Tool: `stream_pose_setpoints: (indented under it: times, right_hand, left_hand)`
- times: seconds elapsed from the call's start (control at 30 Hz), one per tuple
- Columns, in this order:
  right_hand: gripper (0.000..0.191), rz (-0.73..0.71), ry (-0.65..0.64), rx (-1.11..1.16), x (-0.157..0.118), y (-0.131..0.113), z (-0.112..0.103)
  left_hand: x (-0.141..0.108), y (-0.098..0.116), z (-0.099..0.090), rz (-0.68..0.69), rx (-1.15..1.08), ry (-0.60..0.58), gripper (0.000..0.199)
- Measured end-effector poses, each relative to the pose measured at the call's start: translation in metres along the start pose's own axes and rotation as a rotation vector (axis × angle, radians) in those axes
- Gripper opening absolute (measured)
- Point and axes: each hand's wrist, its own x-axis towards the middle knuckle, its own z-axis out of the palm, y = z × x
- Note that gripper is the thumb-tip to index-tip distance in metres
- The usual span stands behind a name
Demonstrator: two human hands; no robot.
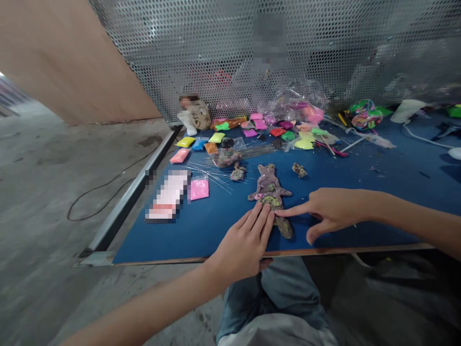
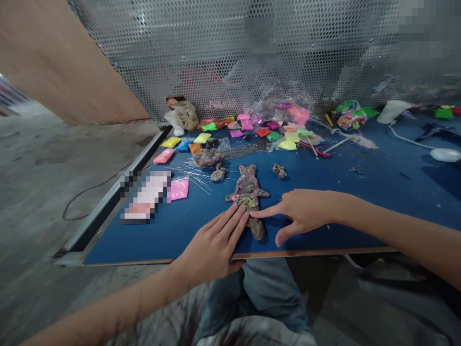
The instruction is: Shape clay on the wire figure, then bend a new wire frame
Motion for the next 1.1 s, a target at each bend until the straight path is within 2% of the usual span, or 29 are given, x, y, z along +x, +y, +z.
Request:
stream_pose_setpoints:
  times: [0.17,0.33,0.43,0.53,0.67,0.77,0.83,0.93,1.0,1.1]
  right_hand:
    - [0.084,0.014,0.039,-0.131,-0.001,-0.003,0.003]
    - [0.089,0.013,0.118,-0.367,-0.006,-0.013,0.015]
    - [0.099,0.033,0.18,-0.524,-0.006,-0.017,0.021]
    - [0.11,0.033,0.217,-0.556,-0.002,-0.018,0.023]
    - [0.12,0.07,0.201,-0.554,0.009,-0.024,0.023]
    - [0.124,0.128,0.181,-0.538,0.016,-0.032,0.017]
    - [0.124,0.116,0.15,-0.497,0.019,-0.031,0.007]
    - [0.109,0.056,0.105,-0.456,0.019,-0.019,-0.013]
    - [0.097,0.044,0.119,-0.457,0.018,-0.01,-0.024]
    - [0.093,0.039,0.151,-0.448,0.017,-0.002,-0.028]
  left_hand:
    - [0.003,0.005,-0.003,0.004,0.057,-0.038,0.091]
    - [0.003,0.006,0.003,0.025,0.083,0.006,0.095]
    - [0.001,0.004,0.006,0.034,0.079,0.033,0.094]
    - [0.0,0.004,0.008,0.034,0.084,0.055,0.093]
    - [-0.002,0.006,0.011,0.017,0.093,0.056,0.093]
    - [-0.001,0.007,0.011,0.006,0.068,0.053,0.093]
    - [0.001,0.006,0.008,-0.019,0.035,0.045,0.094]
    - [0.005,0.003,0.005,-0.011,-0.024,0.036,0.095]
    - [0.007,0.001,0.005,0.02,-0.066,0.037,0.095]
    - [0.009,-0.002,0.005,0.019,-0.119,0.026,0.097]
